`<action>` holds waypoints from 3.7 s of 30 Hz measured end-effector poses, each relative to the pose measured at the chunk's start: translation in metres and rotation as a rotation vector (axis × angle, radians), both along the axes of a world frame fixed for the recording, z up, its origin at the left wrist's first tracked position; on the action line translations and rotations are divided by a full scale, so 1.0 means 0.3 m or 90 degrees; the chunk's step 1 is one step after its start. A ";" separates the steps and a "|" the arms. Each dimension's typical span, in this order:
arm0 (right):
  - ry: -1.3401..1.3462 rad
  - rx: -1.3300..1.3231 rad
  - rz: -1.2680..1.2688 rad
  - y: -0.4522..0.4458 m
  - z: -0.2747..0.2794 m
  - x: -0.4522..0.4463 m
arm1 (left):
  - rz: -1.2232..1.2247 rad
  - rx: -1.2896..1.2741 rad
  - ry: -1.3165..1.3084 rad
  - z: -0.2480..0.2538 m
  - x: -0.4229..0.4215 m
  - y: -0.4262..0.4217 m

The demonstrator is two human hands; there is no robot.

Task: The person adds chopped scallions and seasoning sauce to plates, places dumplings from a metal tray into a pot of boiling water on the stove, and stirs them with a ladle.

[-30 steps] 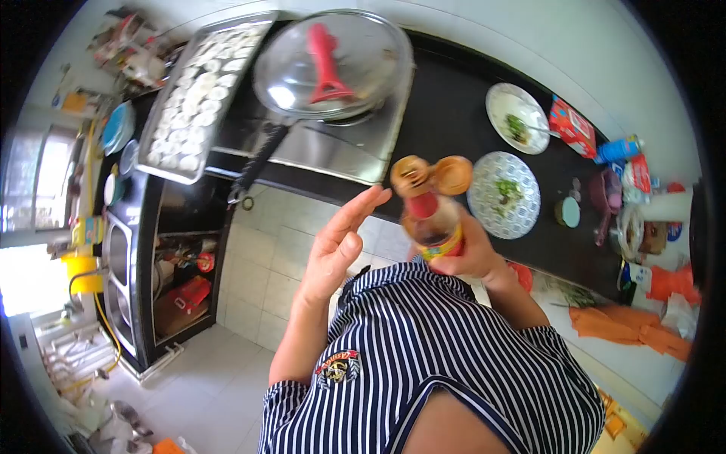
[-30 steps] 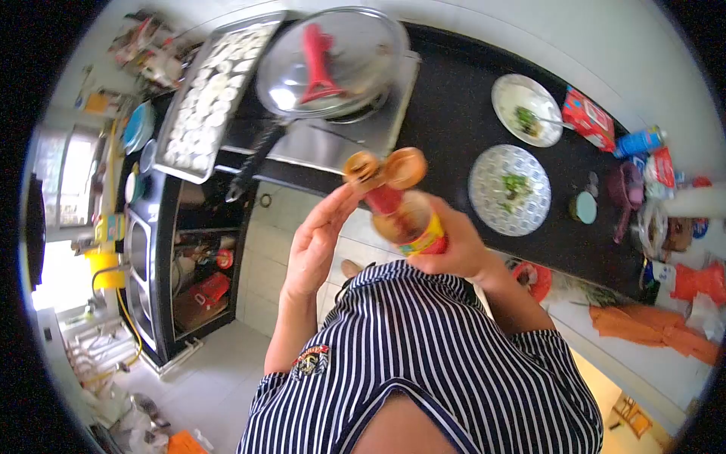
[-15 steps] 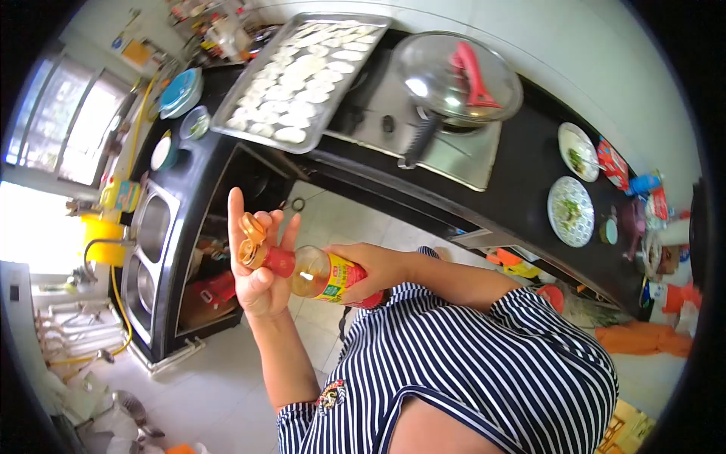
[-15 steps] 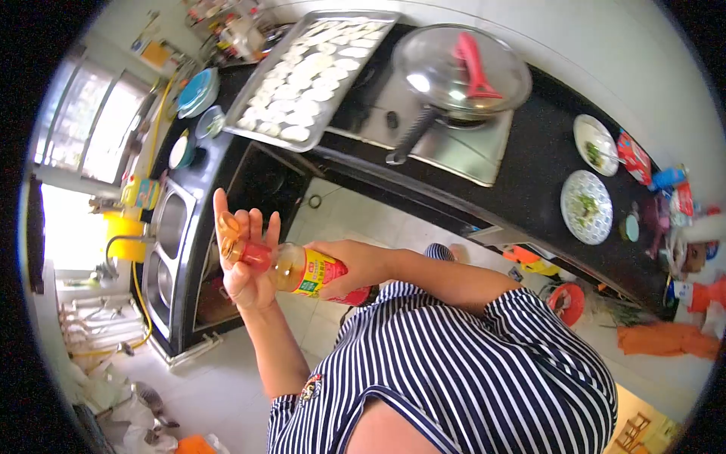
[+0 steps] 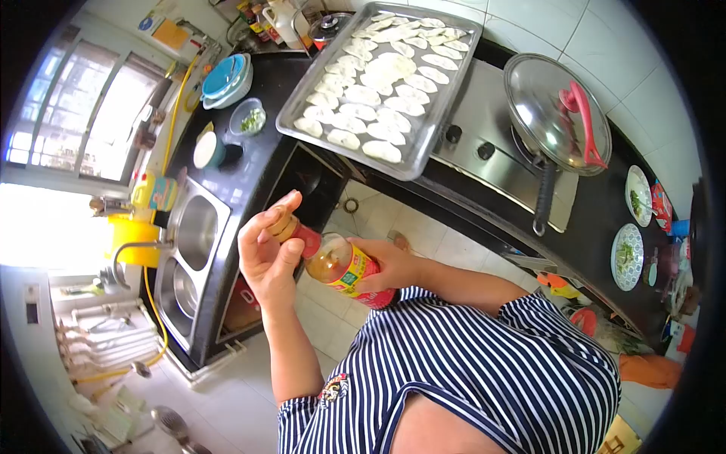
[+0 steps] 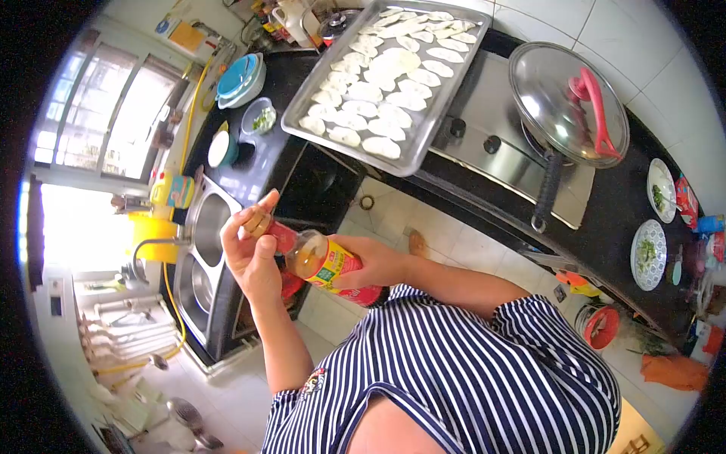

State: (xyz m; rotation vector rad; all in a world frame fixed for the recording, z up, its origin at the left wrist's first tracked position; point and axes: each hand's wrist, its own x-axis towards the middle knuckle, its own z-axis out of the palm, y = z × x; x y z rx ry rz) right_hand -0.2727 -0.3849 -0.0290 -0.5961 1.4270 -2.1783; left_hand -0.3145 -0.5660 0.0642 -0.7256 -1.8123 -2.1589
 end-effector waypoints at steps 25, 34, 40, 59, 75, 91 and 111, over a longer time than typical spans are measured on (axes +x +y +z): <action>-0.037 0.209 -0.879 -0.091 0.100 -0.561 | 0.094 -0.100 0.085 -0.174 -2.017 -0.223; -0.284 0.237 -1.161 -0.156 0.069 -0.374 | 0.217 -0.324 0.161 -0.443 -2.361 -0.308; -0.274 0.502 -1.341 -0.003 0.221 -0.235 | 0.259 -0.418 0.109 -0.414 -2.374 -0.309; 0.003 1.315 -0.918 1.257 0.186 -0.088 | 0.302 -0.467 0.056 -0.333 -1.310 -0.381; -0.033 1.051 -1.136 1.132 0.669 0.047 | 0.182 -0.313 -0.133 -0.398 -0.889 -0.497; 0.493 0.717 -0.499 -0.585 0.333 -0.971 | 0.034 -0.493 -0.247 -0.435 -0.390 -0.908; 0.533 0.514 -0.079 -1.924 -0.544 -1.091 | 0.407 -0.276 -0.683 -0.589 0.086 -1.320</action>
